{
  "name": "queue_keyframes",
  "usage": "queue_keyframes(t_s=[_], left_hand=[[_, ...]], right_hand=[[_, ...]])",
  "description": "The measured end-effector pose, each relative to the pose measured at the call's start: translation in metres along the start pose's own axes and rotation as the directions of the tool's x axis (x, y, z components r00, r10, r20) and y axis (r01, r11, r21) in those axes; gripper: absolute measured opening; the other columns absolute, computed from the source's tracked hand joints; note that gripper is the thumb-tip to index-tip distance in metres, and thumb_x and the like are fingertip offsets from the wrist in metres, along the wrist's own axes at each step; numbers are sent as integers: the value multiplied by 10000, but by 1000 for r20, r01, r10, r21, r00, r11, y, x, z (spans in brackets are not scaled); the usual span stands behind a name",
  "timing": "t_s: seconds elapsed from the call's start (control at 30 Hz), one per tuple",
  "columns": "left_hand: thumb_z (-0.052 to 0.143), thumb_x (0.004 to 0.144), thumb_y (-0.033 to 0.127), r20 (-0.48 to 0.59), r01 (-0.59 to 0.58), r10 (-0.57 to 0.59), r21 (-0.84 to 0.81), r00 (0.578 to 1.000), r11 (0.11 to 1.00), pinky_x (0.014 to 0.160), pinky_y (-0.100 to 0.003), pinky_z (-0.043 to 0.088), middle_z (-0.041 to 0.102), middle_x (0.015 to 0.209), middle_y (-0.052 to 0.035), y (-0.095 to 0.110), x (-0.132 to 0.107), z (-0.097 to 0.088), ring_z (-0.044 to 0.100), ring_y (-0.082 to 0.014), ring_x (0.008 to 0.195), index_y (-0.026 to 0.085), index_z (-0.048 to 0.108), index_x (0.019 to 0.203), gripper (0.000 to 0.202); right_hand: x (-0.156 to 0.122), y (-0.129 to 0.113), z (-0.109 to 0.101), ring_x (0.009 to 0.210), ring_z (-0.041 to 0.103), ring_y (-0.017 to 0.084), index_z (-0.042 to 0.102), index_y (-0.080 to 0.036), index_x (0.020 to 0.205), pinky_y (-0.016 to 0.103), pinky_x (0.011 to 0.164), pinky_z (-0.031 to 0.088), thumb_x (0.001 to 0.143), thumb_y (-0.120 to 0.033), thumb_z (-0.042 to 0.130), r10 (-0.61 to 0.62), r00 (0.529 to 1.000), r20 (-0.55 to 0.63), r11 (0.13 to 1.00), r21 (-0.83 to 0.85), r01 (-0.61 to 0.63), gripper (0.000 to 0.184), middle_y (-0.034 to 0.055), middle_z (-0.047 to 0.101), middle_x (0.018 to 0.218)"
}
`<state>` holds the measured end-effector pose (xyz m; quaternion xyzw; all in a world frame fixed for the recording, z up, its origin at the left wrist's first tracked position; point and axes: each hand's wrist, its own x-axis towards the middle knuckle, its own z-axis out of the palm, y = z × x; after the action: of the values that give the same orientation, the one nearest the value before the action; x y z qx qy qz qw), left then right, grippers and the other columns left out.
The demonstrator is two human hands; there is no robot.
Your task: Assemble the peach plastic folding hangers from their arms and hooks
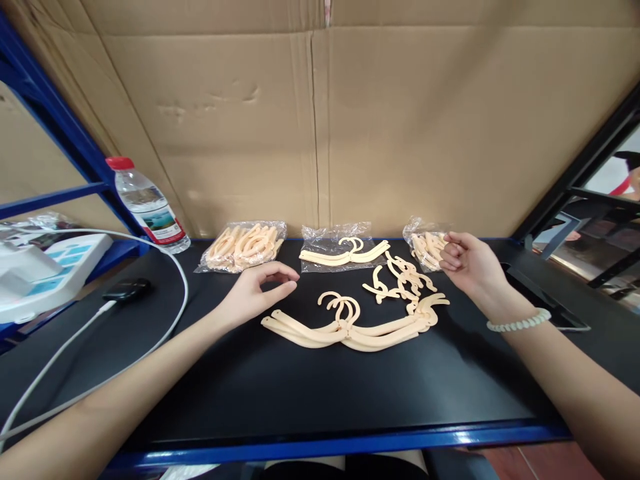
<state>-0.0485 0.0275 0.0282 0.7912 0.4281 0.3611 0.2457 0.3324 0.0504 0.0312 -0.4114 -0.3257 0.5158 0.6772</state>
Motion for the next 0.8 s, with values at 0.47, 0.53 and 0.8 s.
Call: queue_keyframes(t_s=[0.47,0.53,0.8], left_hand=[[535,876,182,372,-422,253,497,893,758,953,-423,445,659,1105,-119,-18,71,9,583,-270,1069,152,655,1057,219],[521,888,179,406,-453,255,526,877,720,934,-404,449,647,1130,-126,-20,76,13,576,-269,1072,148,646,1078,230],[505,900,190,441,-499,263,595,858,630,852,-362,456,654,960,-106,-23,85,20,600,-252,949,164,663,931,163]], right_hand=[[-2,14,4,368,290,39,394,-207,597,182,330,249,645,-172,675,13,998,65,998,-59,-9,287,-70,383,458],[-3,15,6,367,289,39,383,-209,588,184,329,248,639,-176,679,18,996,84,998,-64,-13,303,-69,384,464],[0,19,5,364,292,49,408,-220,598,199,319,240,635,-212,705,-29,992,120,996,-81,39,299,-77,377,471]])
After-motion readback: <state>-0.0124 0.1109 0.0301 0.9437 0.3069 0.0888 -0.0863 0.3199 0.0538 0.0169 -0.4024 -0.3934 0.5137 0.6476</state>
